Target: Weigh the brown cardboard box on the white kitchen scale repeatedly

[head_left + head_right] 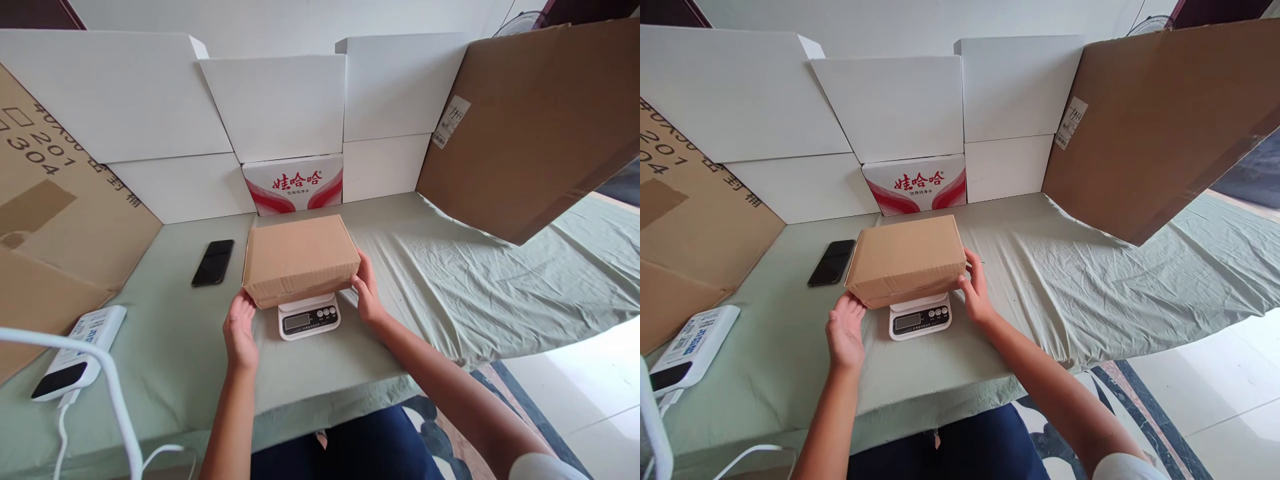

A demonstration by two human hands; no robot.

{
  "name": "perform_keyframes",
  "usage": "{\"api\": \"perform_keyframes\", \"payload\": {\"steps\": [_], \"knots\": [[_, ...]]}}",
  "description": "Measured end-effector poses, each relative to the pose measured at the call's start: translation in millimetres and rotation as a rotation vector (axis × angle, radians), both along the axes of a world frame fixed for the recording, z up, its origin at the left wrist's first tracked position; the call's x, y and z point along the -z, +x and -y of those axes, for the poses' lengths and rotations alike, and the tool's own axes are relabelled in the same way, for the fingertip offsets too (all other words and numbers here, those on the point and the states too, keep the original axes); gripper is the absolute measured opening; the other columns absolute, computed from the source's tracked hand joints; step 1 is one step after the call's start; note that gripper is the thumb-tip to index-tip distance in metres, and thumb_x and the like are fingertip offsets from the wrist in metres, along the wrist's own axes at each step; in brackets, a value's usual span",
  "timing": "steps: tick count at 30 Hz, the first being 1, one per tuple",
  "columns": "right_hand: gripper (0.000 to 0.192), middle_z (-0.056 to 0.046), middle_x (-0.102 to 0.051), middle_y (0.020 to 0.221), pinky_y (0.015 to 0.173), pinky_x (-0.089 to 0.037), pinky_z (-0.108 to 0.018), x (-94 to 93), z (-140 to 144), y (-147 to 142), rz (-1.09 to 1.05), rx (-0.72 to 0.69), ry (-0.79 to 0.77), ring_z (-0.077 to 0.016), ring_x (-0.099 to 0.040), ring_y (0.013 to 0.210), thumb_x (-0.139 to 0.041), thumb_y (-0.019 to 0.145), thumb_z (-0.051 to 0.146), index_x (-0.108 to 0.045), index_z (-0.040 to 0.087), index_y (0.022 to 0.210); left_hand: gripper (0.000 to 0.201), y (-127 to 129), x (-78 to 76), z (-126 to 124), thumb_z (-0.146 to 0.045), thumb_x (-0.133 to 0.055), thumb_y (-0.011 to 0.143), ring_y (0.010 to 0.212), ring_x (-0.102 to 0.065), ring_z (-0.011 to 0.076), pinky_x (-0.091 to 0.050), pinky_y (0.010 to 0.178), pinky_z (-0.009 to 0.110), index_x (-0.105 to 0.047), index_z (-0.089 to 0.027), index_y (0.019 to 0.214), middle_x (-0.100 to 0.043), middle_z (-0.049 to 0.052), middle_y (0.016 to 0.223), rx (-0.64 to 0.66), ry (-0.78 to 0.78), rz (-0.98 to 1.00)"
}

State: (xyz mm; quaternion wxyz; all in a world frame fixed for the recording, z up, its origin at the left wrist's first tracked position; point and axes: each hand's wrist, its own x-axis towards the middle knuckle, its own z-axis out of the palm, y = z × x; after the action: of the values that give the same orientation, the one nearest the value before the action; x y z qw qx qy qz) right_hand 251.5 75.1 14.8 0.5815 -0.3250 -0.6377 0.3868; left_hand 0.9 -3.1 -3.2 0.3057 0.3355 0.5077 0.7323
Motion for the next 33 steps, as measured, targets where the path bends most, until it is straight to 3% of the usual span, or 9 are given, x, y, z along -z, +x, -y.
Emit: {"api": "perform_keyframes", "payload": {"steps": [8,16,23,28,33], "knots": [[0.058,-0.007,-0.047,0.151,0.113,-0.042,-0.051,-1.4,-3.4,1.1,-0.072,0.078,-0.004,-0.0308,-0.046,0.138,-0.046,0.096,0.059,-0.039,0.033,0.147,0.074,1.3,-6.7,4.9,-0.074,-0.053,0.084,0.143,-0.048,0.0324,-0.034,0.118,0.047,-0.066,-0.023,0.135,-0.060,0.016,0.146,-0.007,0.108,0.003],[0.057,-0.007,-0.047,0.153,0.115,-0.040,-0.052,-4.4,-0.9,0.9,-0.032,0.052,-0.012,-0.0313,-0.046,0.139,-0.044,0.097,0.060,-0.041,0.033,0.147,0.083,0.8,-1.7,4.3,-0.080,-0.050,0.080,0.142,-0.048,0.0346,-0.035,0.117,0.050,-0.066,-0.021,0.135,-0.059,0.018,0.145,0.000,-0.002,0.009],[0.052,-0.005,-0.051,0.149,0.115,-0.038,-0.052,-4.6,0.7,-3.7,-0.012,0.039,-0.060,-0.0315,-0.046,0.138,-0.044,0.097,0.058,-0.045,0.034,0.143,0.082,0.8,0.5,2.5,-0.080,-0.050,0.080,0.139,-0.052,0.0354,-0.037,0.115,0.051,-0.067,-0.020,0.132,-0.063,0.019,0.140,0.003,0.010,0.002],[0.053,-0.007,-0.050,0.148,0.116,-0.038,-0.052,-13.3,-6.7,-6.3,-0.058,0.070,-0.023,-0.0319,-0.046,0.136,-0.047,0.095,0.055,-0.045,0.031,0.142,0.077,-4.1,-20.9,-12.2,-0.078,-0.054,0.079,0.135,-0.055,0.0351,-0.037,0.115,0.052,-0.068,-0.021,0.129,-0.064,0.018,0.139,0.127,0.041,0.015],[0.057,-0.006,-0.042,0.156,0.118,-0.038,-0.050,-26.8,-42.1,-17.7,-0.060,0.069,0.059,-0.0303,-0.042,0.142,-0.045,0.095,0.053,-0.038,0.032,0.148,0.071,-16.1,-46.7,-66.0,-0.077,-0.057,0.079,0.134,-0.057,0.0325,-0.038,0.115,0.048,-0.069,-0.022,0.123,-0.066,0.017,0.136,0.196,0.093,-0.026]]}}
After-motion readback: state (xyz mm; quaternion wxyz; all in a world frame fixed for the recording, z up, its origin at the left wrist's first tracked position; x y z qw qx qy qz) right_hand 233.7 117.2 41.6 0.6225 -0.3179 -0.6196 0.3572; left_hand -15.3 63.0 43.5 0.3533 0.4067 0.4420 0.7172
